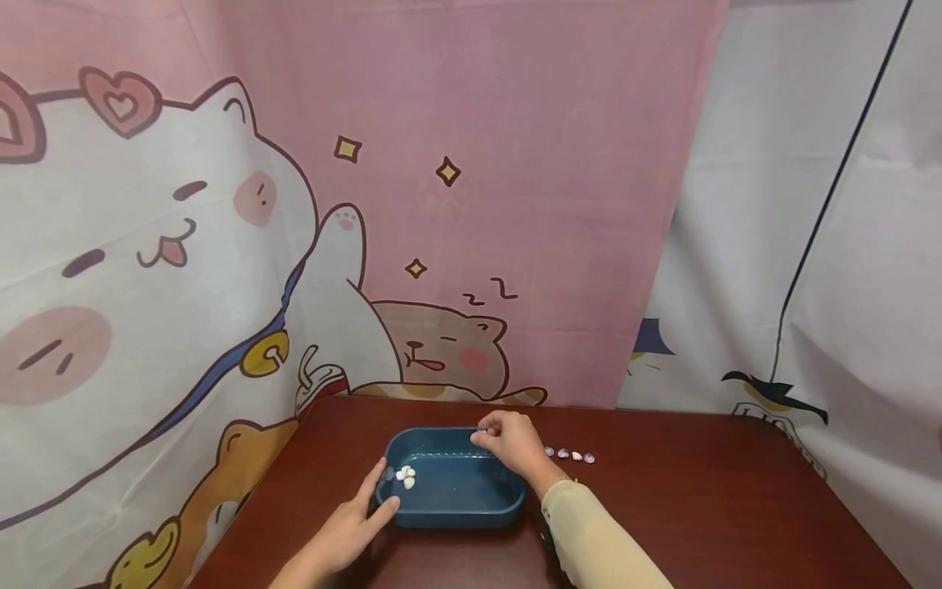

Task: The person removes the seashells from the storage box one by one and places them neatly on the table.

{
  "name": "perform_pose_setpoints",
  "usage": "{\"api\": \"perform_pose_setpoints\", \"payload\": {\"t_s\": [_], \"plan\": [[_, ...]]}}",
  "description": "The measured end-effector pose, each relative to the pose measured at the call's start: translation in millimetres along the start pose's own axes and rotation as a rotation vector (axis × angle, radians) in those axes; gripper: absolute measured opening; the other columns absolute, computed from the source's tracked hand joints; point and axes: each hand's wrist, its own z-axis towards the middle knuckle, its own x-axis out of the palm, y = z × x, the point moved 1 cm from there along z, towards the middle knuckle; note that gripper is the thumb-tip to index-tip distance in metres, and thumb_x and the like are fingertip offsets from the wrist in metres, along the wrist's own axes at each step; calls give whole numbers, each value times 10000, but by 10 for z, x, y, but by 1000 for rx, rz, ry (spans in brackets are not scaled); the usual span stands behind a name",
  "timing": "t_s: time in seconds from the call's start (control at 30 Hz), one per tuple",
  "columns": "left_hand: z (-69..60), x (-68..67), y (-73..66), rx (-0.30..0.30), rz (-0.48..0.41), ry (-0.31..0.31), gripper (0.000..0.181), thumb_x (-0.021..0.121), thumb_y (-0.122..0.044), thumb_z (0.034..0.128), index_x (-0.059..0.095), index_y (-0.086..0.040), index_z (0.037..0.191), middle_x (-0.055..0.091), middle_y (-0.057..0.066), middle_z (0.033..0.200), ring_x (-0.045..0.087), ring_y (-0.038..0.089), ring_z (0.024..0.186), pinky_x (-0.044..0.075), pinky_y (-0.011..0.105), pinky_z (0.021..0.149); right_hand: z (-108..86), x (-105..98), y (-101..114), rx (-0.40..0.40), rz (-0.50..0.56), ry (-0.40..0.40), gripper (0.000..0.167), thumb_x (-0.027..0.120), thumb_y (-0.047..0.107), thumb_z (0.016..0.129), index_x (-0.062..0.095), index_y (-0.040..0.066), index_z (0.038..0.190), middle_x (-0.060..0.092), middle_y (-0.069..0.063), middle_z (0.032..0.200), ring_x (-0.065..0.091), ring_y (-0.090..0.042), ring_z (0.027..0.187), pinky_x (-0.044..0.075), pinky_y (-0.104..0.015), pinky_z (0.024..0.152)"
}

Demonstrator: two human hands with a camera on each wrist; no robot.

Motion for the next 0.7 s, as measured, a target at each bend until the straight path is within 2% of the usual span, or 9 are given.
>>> {"api": "perform_pose_setpoints", "payload": {"t_s": [0.23, 0.47, 0.7], "plan": [[4, -1, 9, -2, 1, 0, 855, 522, -611, 1066, 197, -165, 1718, 602, 337, 1473, 652, 517, 1271, 453, 754, 1061, 2, 12, -2, -8, -9, -9, 230, 852, 289, 926, 808, 120, 1076, 674, 59, 842, 592, -104, 783, 541, -270, 702], [-5, 1, 1, 6, 8, -9, 830, 531, -578, 1074, 205, -165, 1716, 603, 336, 1472, 656, 511, 1267, 459, 747, 1061, 2, 24, -13, -6, -10, -13, 174, 859, 290, 920, 805, 167, 1029, 663, 69, 823, 588, -96, 770, 527, -253, 687], [-2, -6, -4, 9, 14, -9, 816, 526, -552, 1086, 198, -153, 1717, 595, 359, 1467, 650, 529, 1268, 456, 748, 1061, 11, 24, -23, -23, -14, -19, 173, 869, 290, 912, 799, 163, 1006, 665, 75, 813, 583, -71, 756, 505, -239, 673]]}}
